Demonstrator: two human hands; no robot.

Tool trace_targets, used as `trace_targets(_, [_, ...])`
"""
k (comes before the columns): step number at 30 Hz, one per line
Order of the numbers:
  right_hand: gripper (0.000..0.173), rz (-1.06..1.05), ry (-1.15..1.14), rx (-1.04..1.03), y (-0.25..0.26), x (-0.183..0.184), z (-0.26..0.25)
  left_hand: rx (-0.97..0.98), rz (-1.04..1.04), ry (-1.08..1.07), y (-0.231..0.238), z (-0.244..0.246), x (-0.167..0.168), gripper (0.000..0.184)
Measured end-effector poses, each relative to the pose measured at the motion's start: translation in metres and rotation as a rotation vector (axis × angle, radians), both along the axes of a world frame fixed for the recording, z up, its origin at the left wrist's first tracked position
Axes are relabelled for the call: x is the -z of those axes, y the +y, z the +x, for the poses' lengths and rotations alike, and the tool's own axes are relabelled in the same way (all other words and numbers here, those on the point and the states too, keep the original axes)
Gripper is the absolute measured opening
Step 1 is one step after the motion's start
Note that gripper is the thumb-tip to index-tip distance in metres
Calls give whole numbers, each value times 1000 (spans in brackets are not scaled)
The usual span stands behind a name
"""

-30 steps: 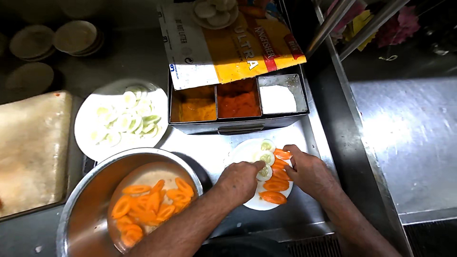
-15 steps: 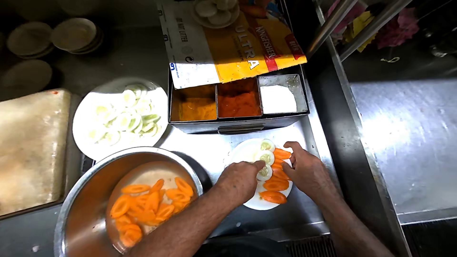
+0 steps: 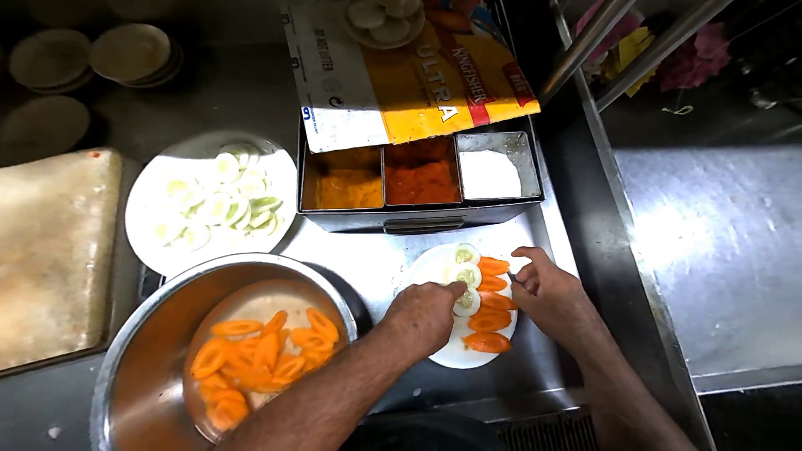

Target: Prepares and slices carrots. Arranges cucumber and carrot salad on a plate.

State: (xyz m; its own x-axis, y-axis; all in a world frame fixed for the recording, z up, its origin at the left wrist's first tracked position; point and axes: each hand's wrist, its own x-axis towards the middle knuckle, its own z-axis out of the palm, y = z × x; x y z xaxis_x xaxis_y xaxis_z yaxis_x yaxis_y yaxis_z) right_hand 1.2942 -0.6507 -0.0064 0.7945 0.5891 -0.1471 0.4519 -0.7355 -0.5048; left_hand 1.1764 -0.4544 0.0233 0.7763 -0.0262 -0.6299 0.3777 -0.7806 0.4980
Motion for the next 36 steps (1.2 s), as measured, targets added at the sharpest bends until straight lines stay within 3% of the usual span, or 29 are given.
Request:
trace_targets(5, [31, -15, 45, -78, -24, 1, -14, -3, -5, 6, -1, 0, 0, 48])
trace_targets(11, [20, -41, -75, -107, -20, 6, -23, 2, 12, 2, -1, 0, 2, 48])
trace_targets(16, [23, -16, -123, -86, -24, 6, -27, 6, 6, 3, 0, -1, 2, 48])
trace_targets(28, [18, -51, -290, -256, -27, 13, -51, 7, 15, 3, -1, -1, 2, 49])
trace_targets(36, [17, -91, -270, -247, -29, 5, -53, -3, 3, -12, -2, -2, 2, 48])
